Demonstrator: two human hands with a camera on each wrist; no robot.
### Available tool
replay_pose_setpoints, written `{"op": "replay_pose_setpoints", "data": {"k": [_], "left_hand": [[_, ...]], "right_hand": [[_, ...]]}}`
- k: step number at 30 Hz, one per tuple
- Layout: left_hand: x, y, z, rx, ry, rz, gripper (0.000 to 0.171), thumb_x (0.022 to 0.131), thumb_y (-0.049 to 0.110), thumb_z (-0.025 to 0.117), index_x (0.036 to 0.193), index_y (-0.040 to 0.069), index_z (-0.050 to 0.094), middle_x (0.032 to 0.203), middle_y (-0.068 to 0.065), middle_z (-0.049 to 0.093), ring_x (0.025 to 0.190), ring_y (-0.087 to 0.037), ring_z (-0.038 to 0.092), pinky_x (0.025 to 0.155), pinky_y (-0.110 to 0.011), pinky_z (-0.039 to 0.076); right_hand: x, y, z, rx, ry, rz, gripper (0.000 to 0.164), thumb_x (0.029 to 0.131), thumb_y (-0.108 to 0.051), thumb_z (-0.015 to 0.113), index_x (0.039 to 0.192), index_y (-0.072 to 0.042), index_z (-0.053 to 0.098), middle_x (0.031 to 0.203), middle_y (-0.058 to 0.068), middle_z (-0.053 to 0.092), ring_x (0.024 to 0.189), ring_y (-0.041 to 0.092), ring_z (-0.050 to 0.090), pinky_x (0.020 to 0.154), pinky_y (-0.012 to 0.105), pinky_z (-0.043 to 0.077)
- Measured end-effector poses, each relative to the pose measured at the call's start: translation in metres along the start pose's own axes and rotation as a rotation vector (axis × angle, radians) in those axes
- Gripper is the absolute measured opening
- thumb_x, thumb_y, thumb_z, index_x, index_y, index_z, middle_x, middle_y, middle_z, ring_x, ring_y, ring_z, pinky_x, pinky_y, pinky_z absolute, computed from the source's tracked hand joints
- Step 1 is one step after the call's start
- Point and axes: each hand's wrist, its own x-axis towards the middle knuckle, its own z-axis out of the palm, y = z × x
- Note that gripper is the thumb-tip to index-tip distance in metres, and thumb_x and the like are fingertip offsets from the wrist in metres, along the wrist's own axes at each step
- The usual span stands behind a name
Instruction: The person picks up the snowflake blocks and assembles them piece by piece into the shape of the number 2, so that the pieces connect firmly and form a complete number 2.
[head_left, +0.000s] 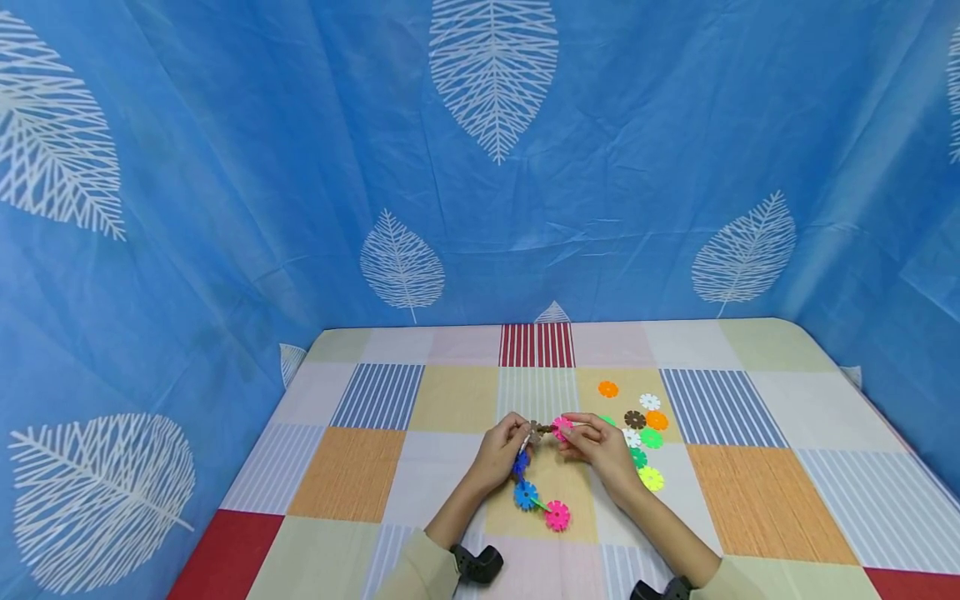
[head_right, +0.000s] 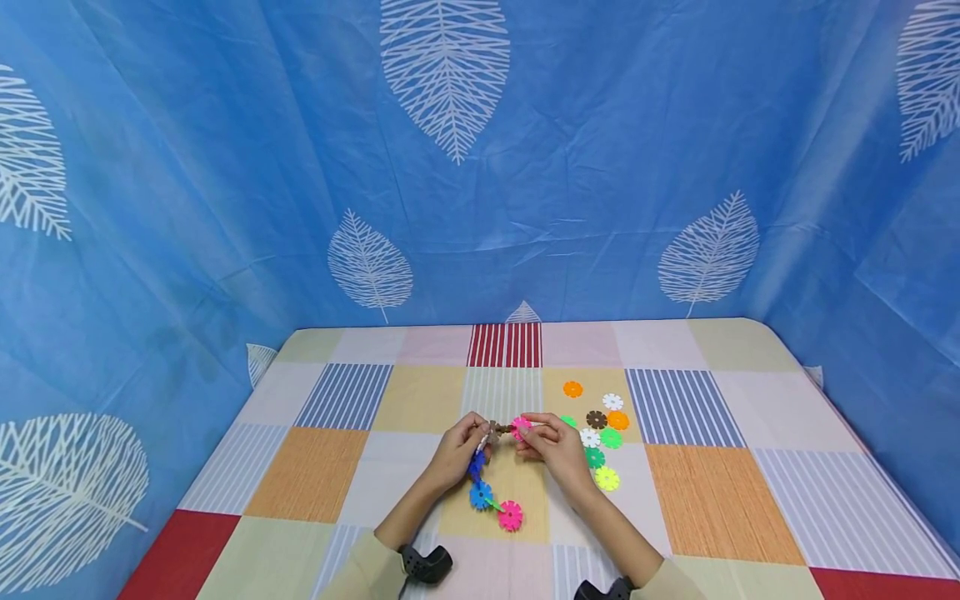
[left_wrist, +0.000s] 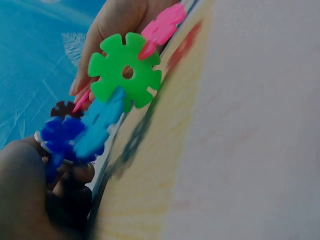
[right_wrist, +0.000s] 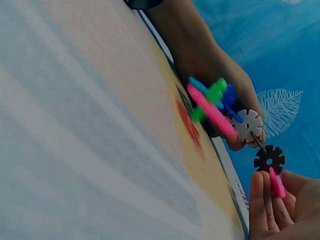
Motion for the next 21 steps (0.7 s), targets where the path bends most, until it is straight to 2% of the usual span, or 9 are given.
{"op": "replay_pose_setpoints", "data": {"k": [5,8,12,17,21], "left_hand": [[0.000,0.000,0.000,0.027,0.013,0.034,0.015,0.096,0.007,0.046,0.090,-0.005,0.053,0.072,-0.021,0.064,0.060,-0.013,0.060,0.063,-0.020,0.046],[0.000,0.000,-0.001,0.032,-0.007,0.046,0.013,0.094,0.005,0.049,0.086,-0.005,0.054,0.069,-0.019,0.064,0.057,-0.010,0.058,0.060,-0.020,0.046],[0.000,0.000,0.000,0.004,-0.027,0.015,0.017,0.094,0.006,0.049,0.083,-0.005,0.056,0.066,-0.018,0.063,0.052,-0.009,0.052,0.050,-0.019,0.043],[0.000,0.001,0.001,-0.014,-0.007,-0.039,0.019,0.097,0.013,0.047,0.095,-0.002,0.058,0.070,-0.018,0.065,0.052,-0.008,0.052,0.049,-0.018,0.040],[0.001,-0.003,0.001,-0.106,-0.073,-0.037,0.023,0.098,0.014,0.045,0.098,-0.004,0.059,0.074,-0.023,0.065,0.049,-0.018,0.057,0.048,-0.022,0.045]], "right_hand": [[0.002,0.001,-0.001,-0.066,-0.040,-0.070,0.042,0.086,-0.004,0.064,0.125,0.003,0.051,0.093,0.027,0.063,0.079,0.029,0.066,0.072,0.037,0.053],[0.004,0.002,-0.002,-0.132,-0.056,-0.114,0.040,0.086,-0.003,0.063,0.124,0.001,0.053,0.092,0.024,0.063,0.077,0.028,0.065,0.070,0.035,0.054],[0.004,0.003,-0.003,-0.256,-0.092,-0.164,0.039,0.086,-0.006,0.064,0.124,-0.003,0.056,0.092,0.017,0.064,0.075,0.026,0.063,0.069,0.032,0.053],[0.002,0.001,-0.002,-0.335,-0.132,-0.208,0.038,0.085,-0.008,0.064,0.123,-0.006,0.058,0.093,0.012,0.064,0.077,0.026,0.062,0.071,0.029,0.052],[-0.004,-0.010,0.003,-0.363,-0.155,-0.231,0.035,0.084,-0.002,0.064,0.119,-0.003,0.060,0.093,0.013,0.063,0.077,0.022,0.060,0.069,0.027,0.051]]}}
